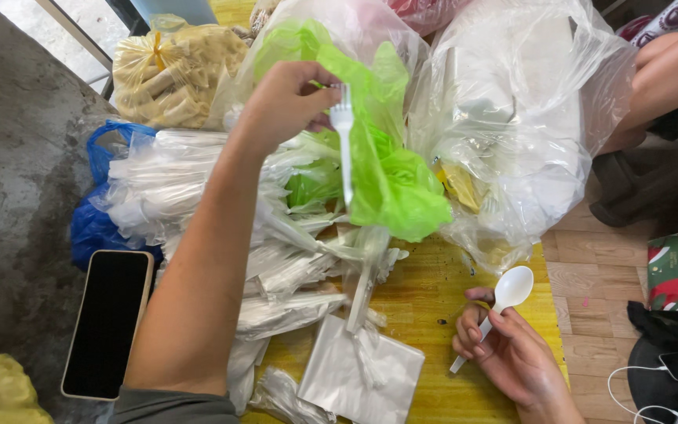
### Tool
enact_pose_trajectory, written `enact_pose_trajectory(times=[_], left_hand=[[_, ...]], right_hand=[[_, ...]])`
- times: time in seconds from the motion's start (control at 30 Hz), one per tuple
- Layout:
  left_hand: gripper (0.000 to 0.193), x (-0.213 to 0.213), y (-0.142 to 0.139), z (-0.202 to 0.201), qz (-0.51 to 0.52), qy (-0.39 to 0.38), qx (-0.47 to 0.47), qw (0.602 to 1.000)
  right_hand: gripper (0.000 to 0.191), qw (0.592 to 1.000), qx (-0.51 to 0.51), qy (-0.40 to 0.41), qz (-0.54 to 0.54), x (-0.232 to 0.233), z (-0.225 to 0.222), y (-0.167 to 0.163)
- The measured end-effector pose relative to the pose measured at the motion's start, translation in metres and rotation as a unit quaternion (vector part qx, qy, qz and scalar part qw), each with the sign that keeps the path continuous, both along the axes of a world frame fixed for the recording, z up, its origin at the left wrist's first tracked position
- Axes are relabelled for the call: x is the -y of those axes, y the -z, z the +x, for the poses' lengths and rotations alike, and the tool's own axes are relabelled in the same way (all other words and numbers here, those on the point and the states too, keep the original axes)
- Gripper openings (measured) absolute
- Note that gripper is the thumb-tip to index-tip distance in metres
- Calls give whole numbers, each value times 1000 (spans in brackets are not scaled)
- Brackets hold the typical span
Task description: The person wraps a plastic spoon and fork together in a small white paper packet, then places the packet into a larger clear plastic bag. The person repeats this process with multiple sets of cutlery.
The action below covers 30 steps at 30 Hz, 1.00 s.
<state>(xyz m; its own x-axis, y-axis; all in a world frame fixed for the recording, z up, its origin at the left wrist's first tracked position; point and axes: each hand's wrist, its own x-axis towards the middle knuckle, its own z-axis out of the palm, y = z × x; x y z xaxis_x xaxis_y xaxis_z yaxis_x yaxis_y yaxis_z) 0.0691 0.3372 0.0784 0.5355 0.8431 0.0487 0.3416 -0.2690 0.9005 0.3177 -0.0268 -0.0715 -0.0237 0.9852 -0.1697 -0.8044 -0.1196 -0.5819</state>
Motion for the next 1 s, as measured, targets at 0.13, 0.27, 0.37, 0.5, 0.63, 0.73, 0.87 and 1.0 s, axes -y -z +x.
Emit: enact_pose_trajectory(times=[0.13, 0.27, 0.37, 0.5, 0.63, 0.73, 0.87, 1.0], left_hand=[[29, 7, 8, 37, -159, 53, 165, 972], [38, 13, 23, 58, 45, 48, 120, 991], [35, 13, 28, 57, 154, -18, 121, 980], [18, 5, 32, 46, 249, -182, -75, 948], [10, -34, 39, 20, 390, -196, -8, 900], [18, -71, 56, 15, 256, -158, -132, 944], [30, -96, 79, 29, 133, -60, -378, 914], [46, -89, 83, 32, 226, -128, -411, 874]], right_hand=[[36, 1000, -12, -1, 11, 1, -1, -2], [36, 1000, -8, 5, 5, 3, 0, -4], [36, 1000, -17, 6, 9, 3, 1, -3], [35, 1000, -27, 2, 4, 4, 1, -1], [34, 1000, -30, 4, 1, 6, 1, 2], [34, 999, -42, -5, 8, 6, 3, 6], [36, 999, -43, -8, 12, 6, 7, 12], [35, 998, -58, -10, 16, 9, 10, 19]])
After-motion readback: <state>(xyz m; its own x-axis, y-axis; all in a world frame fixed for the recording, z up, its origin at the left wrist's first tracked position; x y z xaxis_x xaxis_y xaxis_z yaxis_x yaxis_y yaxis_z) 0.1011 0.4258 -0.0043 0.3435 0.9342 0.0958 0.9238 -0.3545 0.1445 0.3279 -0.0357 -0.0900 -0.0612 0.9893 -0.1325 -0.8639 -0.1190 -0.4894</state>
